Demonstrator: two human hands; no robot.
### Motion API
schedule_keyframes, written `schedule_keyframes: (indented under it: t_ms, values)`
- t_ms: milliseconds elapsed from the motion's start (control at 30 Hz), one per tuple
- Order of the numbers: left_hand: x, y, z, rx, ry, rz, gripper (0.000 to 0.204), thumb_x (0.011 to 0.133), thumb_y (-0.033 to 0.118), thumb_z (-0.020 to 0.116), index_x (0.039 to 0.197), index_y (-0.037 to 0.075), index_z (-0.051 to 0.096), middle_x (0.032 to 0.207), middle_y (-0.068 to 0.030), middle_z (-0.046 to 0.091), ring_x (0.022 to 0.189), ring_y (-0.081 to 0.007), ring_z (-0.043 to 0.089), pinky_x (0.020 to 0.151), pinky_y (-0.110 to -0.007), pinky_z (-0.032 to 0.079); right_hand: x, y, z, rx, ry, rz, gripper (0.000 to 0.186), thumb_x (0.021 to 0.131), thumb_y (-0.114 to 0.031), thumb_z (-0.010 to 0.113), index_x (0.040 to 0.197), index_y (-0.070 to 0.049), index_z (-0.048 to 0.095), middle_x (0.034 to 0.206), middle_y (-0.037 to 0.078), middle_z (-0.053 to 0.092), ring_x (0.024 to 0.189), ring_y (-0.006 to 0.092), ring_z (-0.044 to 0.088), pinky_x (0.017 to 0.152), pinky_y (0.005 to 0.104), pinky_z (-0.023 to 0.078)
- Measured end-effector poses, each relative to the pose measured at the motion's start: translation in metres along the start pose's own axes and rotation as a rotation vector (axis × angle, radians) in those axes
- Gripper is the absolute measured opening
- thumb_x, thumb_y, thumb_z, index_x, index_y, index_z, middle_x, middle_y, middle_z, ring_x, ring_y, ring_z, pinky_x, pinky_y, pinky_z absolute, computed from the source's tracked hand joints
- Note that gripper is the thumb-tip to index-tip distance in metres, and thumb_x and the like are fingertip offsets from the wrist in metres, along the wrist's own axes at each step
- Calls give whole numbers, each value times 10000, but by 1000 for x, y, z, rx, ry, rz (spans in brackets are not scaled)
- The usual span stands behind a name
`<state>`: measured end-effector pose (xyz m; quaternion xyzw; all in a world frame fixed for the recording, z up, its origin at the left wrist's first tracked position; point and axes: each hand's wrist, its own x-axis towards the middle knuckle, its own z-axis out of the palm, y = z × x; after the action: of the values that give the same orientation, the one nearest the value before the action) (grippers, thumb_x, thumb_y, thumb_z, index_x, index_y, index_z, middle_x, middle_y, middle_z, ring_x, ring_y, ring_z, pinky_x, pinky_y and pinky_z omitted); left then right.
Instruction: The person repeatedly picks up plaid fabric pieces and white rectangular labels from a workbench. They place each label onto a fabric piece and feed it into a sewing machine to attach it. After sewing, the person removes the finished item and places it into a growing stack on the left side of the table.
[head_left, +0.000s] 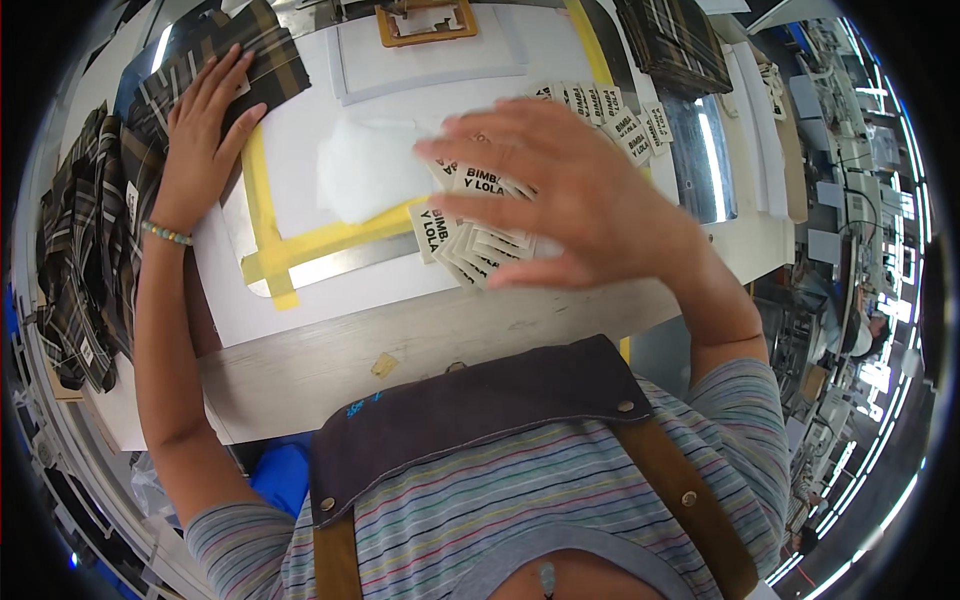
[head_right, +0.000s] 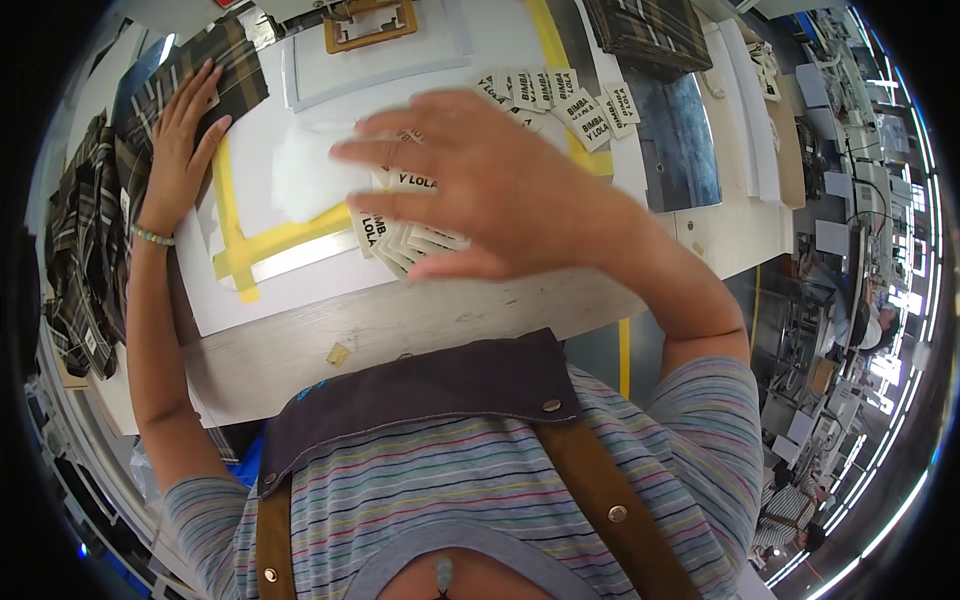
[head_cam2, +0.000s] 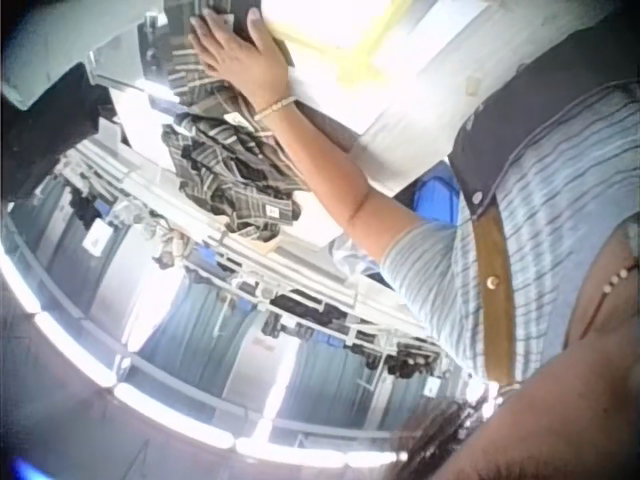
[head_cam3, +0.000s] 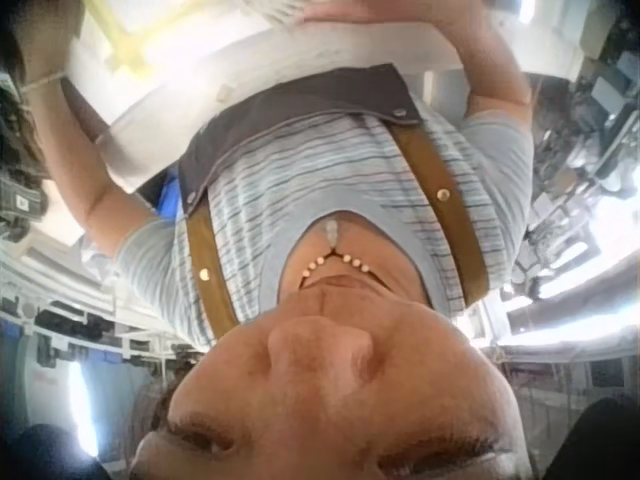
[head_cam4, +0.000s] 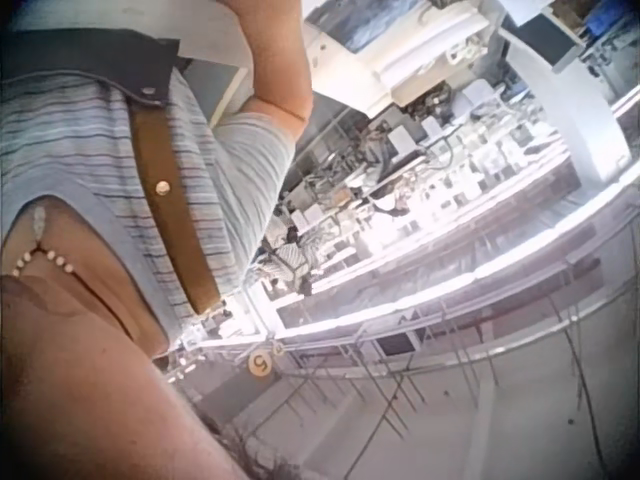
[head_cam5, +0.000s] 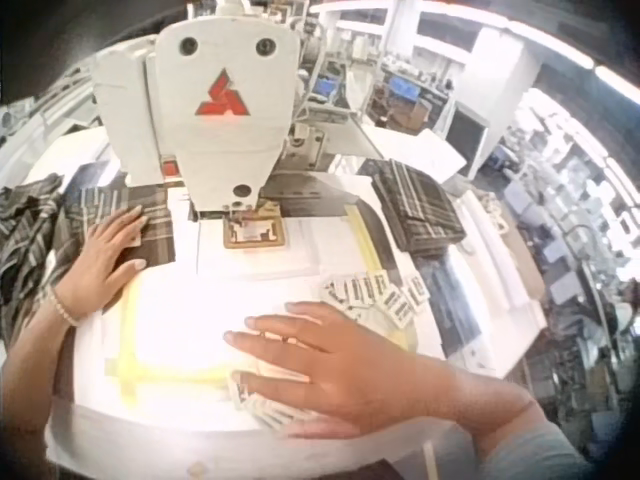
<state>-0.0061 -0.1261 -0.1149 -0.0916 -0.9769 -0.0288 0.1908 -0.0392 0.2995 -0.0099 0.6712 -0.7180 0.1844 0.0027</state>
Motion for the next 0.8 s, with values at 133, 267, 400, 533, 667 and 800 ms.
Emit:
schedule_keyframes:
  t_ms: [133, 267, 400, 533, 667, 800]
  values:
    - [4, -10, 8, 1, 55, -26, 628, 1103, 474, 553, 1661, 207, 448, 1731, -51, 409, 1620, -286, 317, 1314, -510, 209, -21, -22, 59, 100, -128, -121, 647, 929, -431, 760, 1507, -193, 594, 1708, 31, 450, 1578, 275, 403, 1294, 654, 244]
    - [8, 7, -6, 78, 91, 24, 616, 1100, 446, 572, 1654, 201, 457, 1728, -47, 411, 1620, -289, 317, 1312, -511, 224, -26, -10, 74, -53, -87, -28, 664, 924, -447, 751, 1522, -204, 594, 1723, 17, 428, 1597, 284, 371, 1311, 666, 182]
    - [13, 38, -28, 55, 87, 57, 593, 1092, 393, 595, 1638, 194, 477, 1723, -40, 416, 1614, -292, 324, 1308, -507, 245, -21, -14, 68, -13, -80, 136, 617, 948, -407, 750, 1509, -192, 610, 1745, 62, 378, 1620, 306, 303, 1301, 678, 163]
    - [20, 102, -44, -138, 74, 173, 560, 1062, 327, 627, 1582, 140, 534, 1683, -82, 473, 1577, -343, 384, 1276, -507, 290, -22, -18, 74, -168, -11, 288, 625, 974, -384, 738, 1543, -175, 584, 1756, 125, 330, 1636, 341, 233, 1294, 677, 152]
    - [19, 166, -51, -353, 7, 279, 601, 1016, 317, 653, 1550, 63, 545, 1655, -161, 498, 1545, -408, 424, 1256, -547, 302, -23, -13, 38, -63, 135, 401, 603, 1066, -448, 608, 1595, -167, 537, 1751, 158, 326, 1629, 369, 250, 1298, 652, 149]
    - [16, 212, -42, -475, -129, 264, 910, 908, 456, 789, 1613, 13, 422, 1729, -239, 327, 1596, -477, 286, 1271, -586, 263, -66, 6, 9, -136, 244, 555, 650, 1101, -499, 542, 1615, -105, 492, 1734, 207, 331, 1617, 419, 257, 1306, 606, 165]
